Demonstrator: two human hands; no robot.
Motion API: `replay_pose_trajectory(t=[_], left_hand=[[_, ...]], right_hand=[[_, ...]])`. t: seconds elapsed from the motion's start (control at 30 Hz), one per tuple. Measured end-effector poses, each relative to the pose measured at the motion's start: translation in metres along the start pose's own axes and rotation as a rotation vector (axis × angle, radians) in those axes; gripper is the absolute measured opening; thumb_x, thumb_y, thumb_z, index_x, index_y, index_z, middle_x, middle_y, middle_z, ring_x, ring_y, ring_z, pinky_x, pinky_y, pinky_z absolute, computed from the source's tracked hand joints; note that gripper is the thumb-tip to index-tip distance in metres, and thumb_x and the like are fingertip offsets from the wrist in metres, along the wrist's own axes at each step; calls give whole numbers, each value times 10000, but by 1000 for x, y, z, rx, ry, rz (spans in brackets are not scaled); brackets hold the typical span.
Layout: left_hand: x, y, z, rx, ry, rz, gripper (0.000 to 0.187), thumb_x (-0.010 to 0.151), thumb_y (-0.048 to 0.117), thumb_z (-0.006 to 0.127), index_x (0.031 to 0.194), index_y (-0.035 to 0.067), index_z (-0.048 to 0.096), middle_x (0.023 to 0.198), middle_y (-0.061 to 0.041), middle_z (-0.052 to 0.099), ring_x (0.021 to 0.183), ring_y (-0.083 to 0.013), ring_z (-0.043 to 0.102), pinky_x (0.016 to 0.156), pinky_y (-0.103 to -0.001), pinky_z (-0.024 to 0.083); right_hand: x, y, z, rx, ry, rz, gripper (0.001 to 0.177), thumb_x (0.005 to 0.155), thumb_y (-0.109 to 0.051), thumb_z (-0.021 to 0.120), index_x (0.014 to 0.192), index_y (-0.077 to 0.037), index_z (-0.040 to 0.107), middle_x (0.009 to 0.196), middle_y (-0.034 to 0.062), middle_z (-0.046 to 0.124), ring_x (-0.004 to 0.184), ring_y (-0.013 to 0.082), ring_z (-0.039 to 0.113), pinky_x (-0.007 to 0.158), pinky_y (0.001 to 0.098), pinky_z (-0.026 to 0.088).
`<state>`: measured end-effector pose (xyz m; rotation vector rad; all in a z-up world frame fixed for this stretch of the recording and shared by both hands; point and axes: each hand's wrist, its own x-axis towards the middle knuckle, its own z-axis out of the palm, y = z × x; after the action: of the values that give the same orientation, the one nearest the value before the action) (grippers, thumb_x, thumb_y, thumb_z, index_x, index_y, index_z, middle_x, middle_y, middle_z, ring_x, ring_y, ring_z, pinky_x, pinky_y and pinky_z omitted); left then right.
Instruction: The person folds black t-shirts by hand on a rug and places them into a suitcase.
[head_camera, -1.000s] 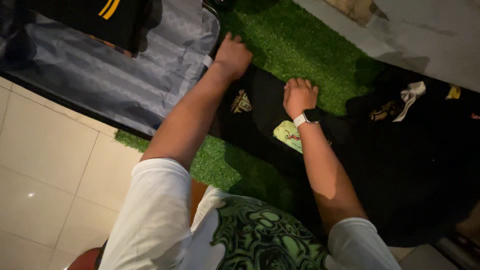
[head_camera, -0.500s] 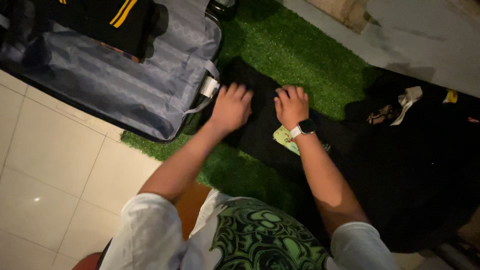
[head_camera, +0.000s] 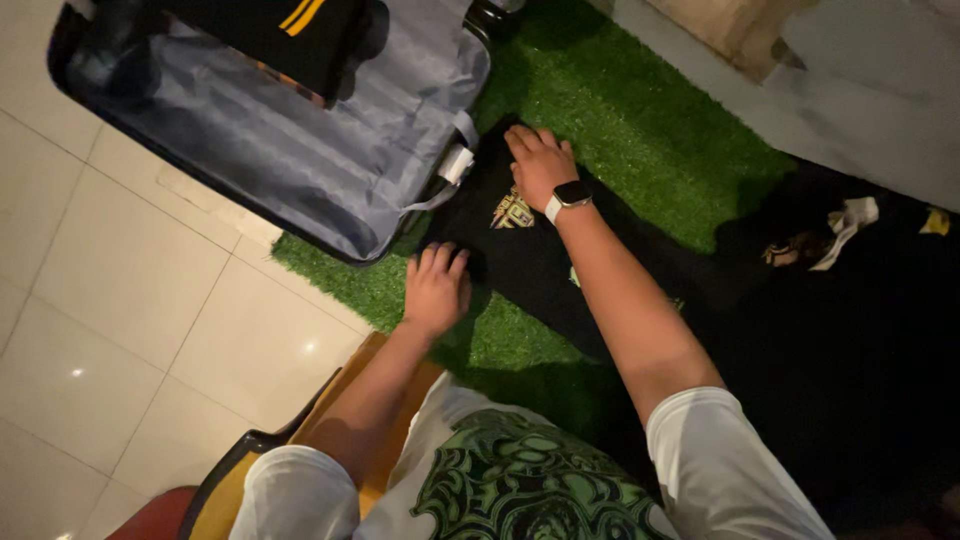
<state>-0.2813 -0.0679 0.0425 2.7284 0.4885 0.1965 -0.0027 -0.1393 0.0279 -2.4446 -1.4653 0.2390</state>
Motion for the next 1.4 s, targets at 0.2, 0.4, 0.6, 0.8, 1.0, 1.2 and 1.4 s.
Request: replay_pose_trajectory(t=[0.2,0.4,0.6,0.8,1.0,1.2,1.4], left_hand=[[-5,-12,15,-1,-31,-3,487,866,221,658,1337,104,626,1424,-138,561,1363,-335,483,1106,-571,385],[1,-11,14,98,-60,14,497,864,250,654,1336,100,621,1416,-143,563,1342,-339,487,1077,-596,376],[-5,53,-1,-3,-25,102,352,898,228,671,1218,82,681,1211,-139,641,1162,-368,555,972,-561,435],[-36,195,31,-359,-156,635,241,804,194,706,1010,69,700,977,-146,692,943,-357,656,824,-492,510],[-88,368,39,-413,-205,930,374,805,213,719,1153,89,666,1133,-119,618,1096,-325,575,911,-483,482],[-93,425,56,-196,-171,790,562,759,260,741,1285,99,628,1245,-140,577,1158,-352,537,919,-486,458],[-101,425,79,-244,-47,758,467,827,283,713,1246,87,654,1220,-147,599,1105,-350,551,881,-467,467]], right_hand=[[-28,-9,-12,-30,126,47,537,880,-199,678,1407,-145,594,1516,81,486,1347,373,454,1006,571,398],[-162,-11,-56,31,170,96,376,893,-195,713,1258,-116,677,1442,102,544,1319,364,483,1023,540,440],[-315,7,-120,-42,398,240,171,901,-140,721,1054,-63,717,1203,111,665,1156,345,587,966,491,475],[-438,72,-169,-97,754,505,56,995,-79,721,1033,-38,711,1024,131,705,993,343,653,895,438,526],[-480,165,-188,5,755,560,102,975,-65,757,1061,-21,724,973,145,712,834,284,707,767,387,569],[-456,196,-190,94,631,463,206,933,-110,782,1115,-28,730,971,162,711,809,296,701,722,397,565],[-439,217,-178,-15,439,499,267,830,-156,843,1039,-42,722,936,187,704,859,369,681,782,464,556]])
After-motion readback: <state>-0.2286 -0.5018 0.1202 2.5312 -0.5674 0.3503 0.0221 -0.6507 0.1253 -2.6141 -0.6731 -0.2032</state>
